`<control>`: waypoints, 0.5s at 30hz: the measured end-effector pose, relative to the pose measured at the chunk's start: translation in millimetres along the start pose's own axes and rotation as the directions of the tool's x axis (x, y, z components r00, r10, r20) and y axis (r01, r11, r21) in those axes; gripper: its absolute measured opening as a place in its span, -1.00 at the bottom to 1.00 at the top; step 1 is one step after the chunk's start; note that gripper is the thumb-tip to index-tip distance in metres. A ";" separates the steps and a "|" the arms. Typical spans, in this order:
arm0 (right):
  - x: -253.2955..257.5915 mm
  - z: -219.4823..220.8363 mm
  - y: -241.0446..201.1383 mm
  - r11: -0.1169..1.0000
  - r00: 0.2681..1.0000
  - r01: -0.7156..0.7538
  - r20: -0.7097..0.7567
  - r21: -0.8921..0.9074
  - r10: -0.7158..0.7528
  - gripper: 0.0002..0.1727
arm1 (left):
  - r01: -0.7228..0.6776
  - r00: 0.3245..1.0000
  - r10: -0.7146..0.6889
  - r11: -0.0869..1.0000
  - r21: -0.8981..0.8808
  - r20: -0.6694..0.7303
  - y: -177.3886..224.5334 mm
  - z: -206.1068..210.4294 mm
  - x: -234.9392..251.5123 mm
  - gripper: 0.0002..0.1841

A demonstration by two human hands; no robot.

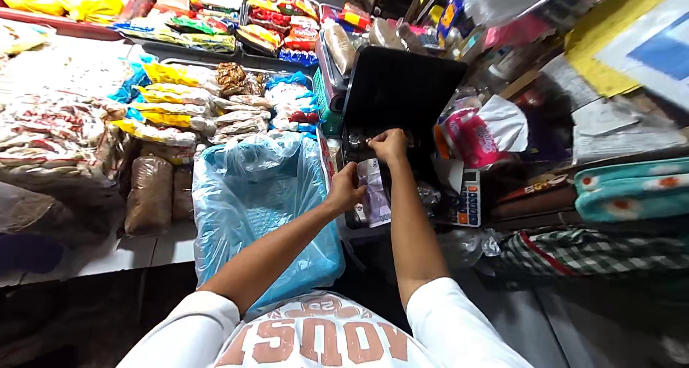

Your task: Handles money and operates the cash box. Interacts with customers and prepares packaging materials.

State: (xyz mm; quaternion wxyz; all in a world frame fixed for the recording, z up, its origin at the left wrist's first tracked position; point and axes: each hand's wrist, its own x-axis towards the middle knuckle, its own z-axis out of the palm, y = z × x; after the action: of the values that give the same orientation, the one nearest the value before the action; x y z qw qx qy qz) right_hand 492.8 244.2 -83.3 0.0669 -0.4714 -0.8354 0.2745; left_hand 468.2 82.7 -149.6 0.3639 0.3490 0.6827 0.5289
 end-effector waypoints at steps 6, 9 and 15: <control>-5.3 -12.9 41.2 0.878 0.991 0.098 -0.127 0.469 -0.042 -0.68 | -0.165 0.972 0.208 0.937 0.309 -0.113 6.6 -1.8 32.0 -0.44; -22.4 -23.0 47.8 0.777 0.987 0.158 -0.083 0.610 -0.136 -0.75 | -0.226 0.959 0.223 0.974 0.005 -0.174 31.6 -12.5 35.7 -0.63; -37.0 -31.9 45.8 0.695 0.936 0.203 0.070 0.689 -0.344 -0.85 | -0.024 0.999 0.032 0.814 -0.581 0.004 32.2 -27.4 42.5 -0.90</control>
State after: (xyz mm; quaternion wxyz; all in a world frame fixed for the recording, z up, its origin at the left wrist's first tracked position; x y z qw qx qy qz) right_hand 559.2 244.9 -75.0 0.1910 -0.2560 -0.7428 0.5884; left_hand 426.5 112.9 -118.8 0.4498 0.2353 0.4813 0.7146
